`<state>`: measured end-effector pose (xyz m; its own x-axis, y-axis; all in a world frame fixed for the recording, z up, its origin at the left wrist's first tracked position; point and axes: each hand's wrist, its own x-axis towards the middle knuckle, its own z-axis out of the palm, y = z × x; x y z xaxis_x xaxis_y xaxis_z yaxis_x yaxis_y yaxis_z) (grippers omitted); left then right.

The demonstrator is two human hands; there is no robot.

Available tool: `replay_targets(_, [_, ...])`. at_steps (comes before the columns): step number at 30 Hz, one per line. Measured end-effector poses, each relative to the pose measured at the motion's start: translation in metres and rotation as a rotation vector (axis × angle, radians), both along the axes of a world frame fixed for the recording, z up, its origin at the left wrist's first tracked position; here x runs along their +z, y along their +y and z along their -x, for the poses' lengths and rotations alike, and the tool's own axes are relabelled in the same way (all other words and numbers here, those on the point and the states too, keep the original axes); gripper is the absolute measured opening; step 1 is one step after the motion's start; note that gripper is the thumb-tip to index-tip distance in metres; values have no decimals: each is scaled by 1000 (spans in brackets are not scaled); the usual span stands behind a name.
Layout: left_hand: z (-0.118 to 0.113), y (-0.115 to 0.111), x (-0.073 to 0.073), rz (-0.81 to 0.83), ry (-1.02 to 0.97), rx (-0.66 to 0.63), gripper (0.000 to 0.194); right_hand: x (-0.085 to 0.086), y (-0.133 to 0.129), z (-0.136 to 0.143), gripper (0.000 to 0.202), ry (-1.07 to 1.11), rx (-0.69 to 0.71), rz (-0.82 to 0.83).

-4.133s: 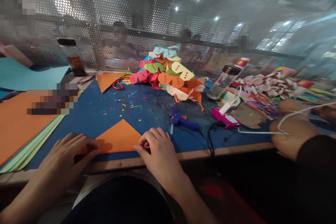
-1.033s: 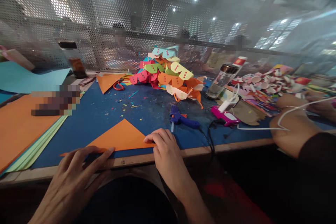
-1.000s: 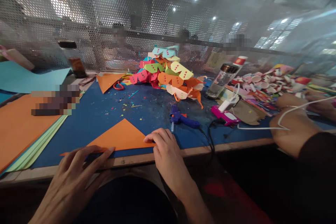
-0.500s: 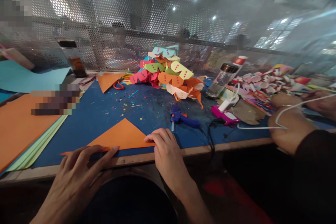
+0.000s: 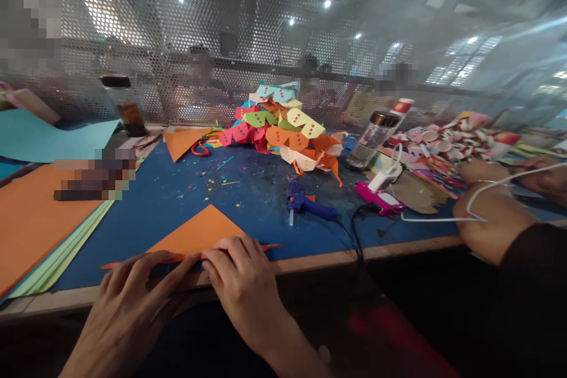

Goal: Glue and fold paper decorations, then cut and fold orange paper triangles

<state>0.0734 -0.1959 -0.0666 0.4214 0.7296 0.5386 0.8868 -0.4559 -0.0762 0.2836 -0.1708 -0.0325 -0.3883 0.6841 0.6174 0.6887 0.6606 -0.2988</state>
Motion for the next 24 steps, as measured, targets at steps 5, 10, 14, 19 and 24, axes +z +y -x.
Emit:
replay_targets(5, [0,1,0,-29,-28,-3,54,-5,1,-4,15,-6,-25,-46])
replay_targets(10, [-3,-2,0,22,-73,22,55,-5,-2,-7,18,-35,-28,-36])
replay_targets(14, [-4,-3,1,45,-85,21,61,-4,-3,-9,19,4,-9,-31])
replay_targets(19, [1,0,-2,42,-67,-8,64,-3,-5,-9,20,24,-13,-27])
replay_targets(24, [6,2,-3,-8,-28,-38,57,-3,-5,-12,20,41,-20,-25])
